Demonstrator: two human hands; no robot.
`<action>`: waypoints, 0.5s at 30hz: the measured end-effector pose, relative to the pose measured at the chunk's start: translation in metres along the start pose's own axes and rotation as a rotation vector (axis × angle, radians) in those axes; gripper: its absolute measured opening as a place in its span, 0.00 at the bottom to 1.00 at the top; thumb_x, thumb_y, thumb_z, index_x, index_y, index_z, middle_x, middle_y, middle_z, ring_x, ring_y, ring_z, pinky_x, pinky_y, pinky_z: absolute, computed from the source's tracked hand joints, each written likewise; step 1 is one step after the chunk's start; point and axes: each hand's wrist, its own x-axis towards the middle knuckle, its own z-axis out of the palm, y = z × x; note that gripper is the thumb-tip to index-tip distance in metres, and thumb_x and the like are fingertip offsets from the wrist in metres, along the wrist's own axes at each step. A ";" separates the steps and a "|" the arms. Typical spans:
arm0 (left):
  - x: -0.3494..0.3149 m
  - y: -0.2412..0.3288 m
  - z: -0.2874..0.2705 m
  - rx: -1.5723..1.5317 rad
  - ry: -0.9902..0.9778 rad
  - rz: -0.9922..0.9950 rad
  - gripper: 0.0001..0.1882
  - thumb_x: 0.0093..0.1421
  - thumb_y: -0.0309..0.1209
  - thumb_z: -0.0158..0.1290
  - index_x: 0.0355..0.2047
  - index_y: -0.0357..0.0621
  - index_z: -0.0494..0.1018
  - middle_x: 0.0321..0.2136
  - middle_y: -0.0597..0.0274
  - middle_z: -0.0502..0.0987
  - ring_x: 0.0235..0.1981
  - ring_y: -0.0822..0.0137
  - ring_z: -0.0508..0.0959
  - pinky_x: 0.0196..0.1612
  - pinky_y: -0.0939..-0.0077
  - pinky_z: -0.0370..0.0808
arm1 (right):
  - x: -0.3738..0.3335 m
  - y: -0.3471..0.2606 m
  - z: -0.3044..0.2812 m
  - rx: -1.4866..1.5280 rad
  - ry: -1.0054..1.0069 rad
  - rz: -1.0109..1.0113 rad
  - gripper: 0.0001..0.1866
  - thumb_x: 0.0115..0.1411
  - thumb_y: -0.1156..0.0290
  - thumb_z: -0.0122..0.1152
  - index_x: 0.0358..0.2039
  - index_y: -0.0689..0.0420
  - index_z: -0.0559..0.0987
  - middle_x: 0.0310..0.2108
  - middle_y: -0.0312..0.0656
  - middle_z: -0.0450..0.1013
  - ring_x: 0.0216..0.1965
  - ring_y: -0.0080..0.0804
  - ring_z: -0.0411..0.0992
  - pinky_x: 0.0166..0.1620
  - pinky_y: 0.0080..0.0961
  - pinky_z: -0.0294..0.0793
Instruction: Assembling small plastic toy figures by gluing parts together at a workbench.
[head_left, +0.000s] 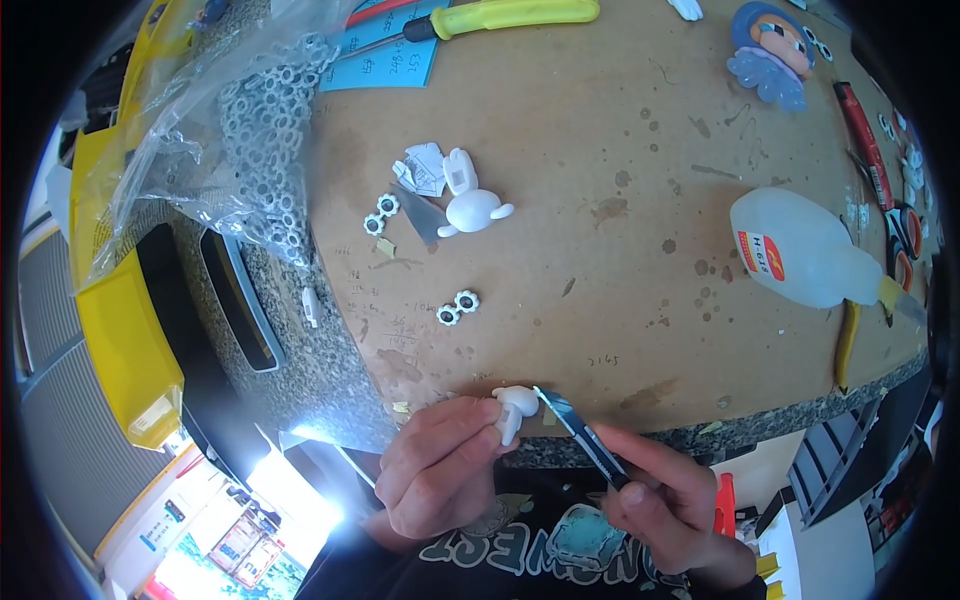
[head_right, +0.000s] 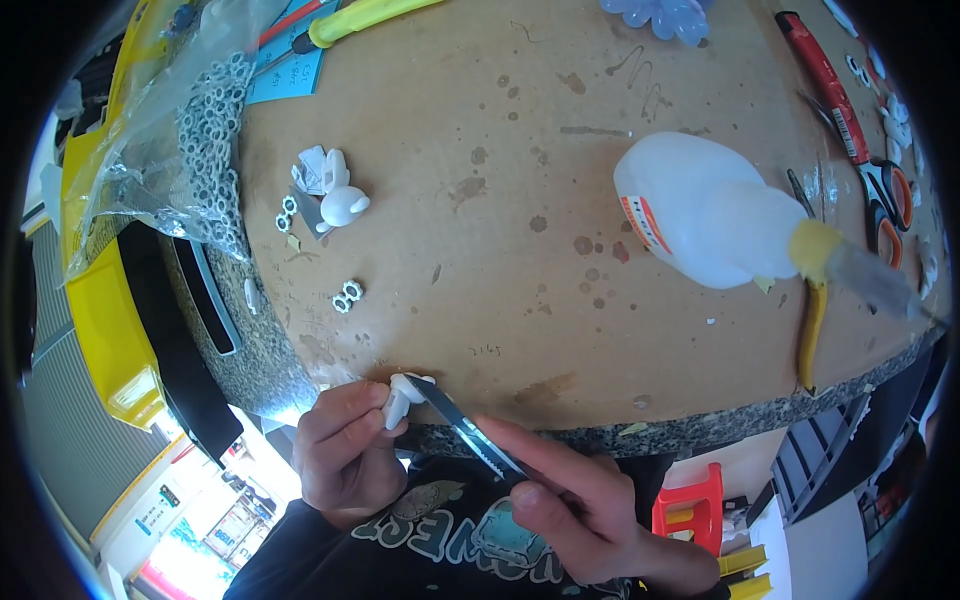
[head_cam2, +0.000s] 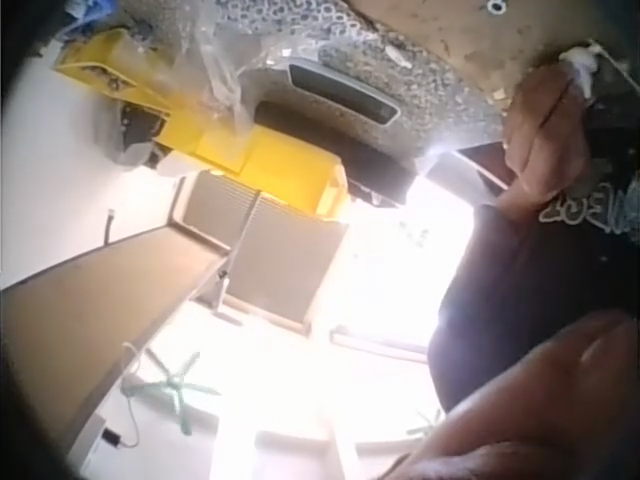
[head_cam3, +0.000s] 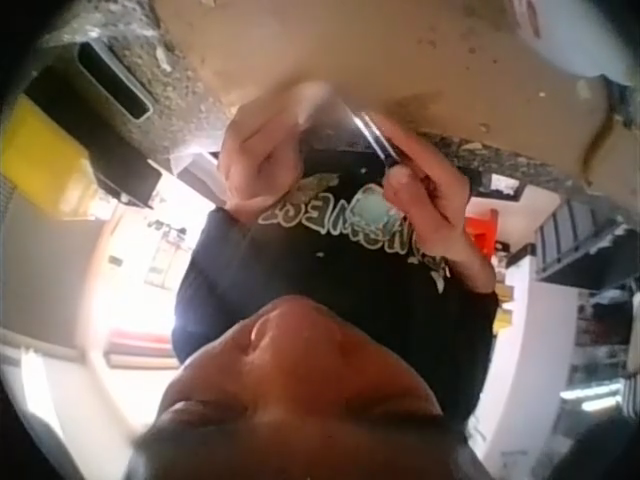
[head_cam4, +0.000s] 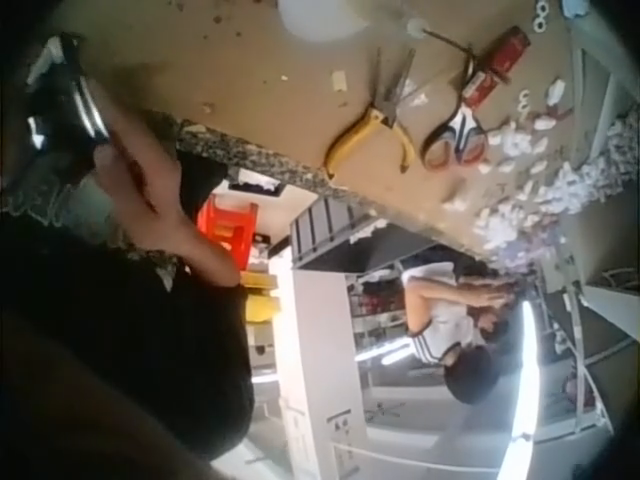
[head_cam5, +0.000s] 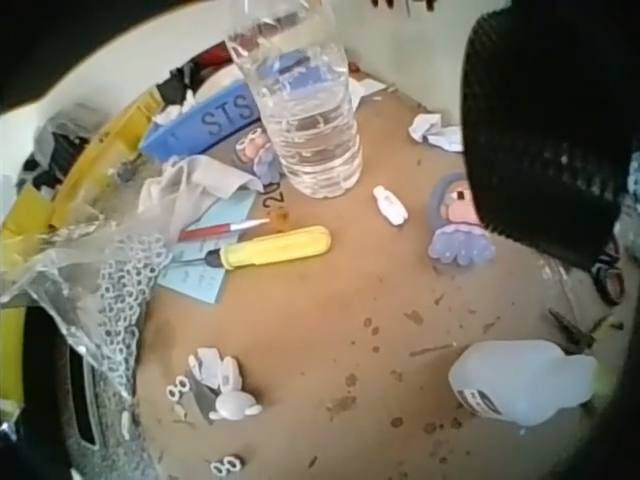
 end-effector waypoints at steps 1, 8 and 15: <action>0.000 0.000 0.001 0.001 0.000 0.000 0.12 0.47 0.12 0.57 0.31 0.33 0.69 0.29 0.46 0.75 0.26 0.61 0.78 0.26 0.77 0.76 | 0.000 0.000 0.000 -0.041 0.052 -0.047 0.24 0.59 0.81 0.49 0.57 0.67 0.66 0.15 0.35 0.66 0.14 0.14 0.60 0.21 0.14 0.63; 0.000 0.001 0.000 0.002 0.018 -0.006 0.11 0.48 0.13 0.58 0.31 0.33 0.69 0.30 0.47 0.75 0.27 0.60 0.79 0.27 0.77 0.76 | 0.005 0.002 0.004 -0.365 -0.009 -0.188 0.22 0.60 0.75 0.50 0.54 0.71 0.67 0.17 0.40 0.70 0.15 0.21 0.66 0.22 0.19 0.66; -0.001 0.000 0.002 0.010 0.012 -0.010 0.11 0.49 0.15 0.59 0.31 0.34 0.69 0.30 0.47 0.75 0.27 0.61 0.79 0.27 0.77 0.76 | 0.008 0.006 0.007 -0.555 0.021 -0.327 0.23 0.56 0.81 0.51 0.54 0.72 0.67 0.17 0.42 0.70 0.13 0.25 0.68 0.20 0.19 0.67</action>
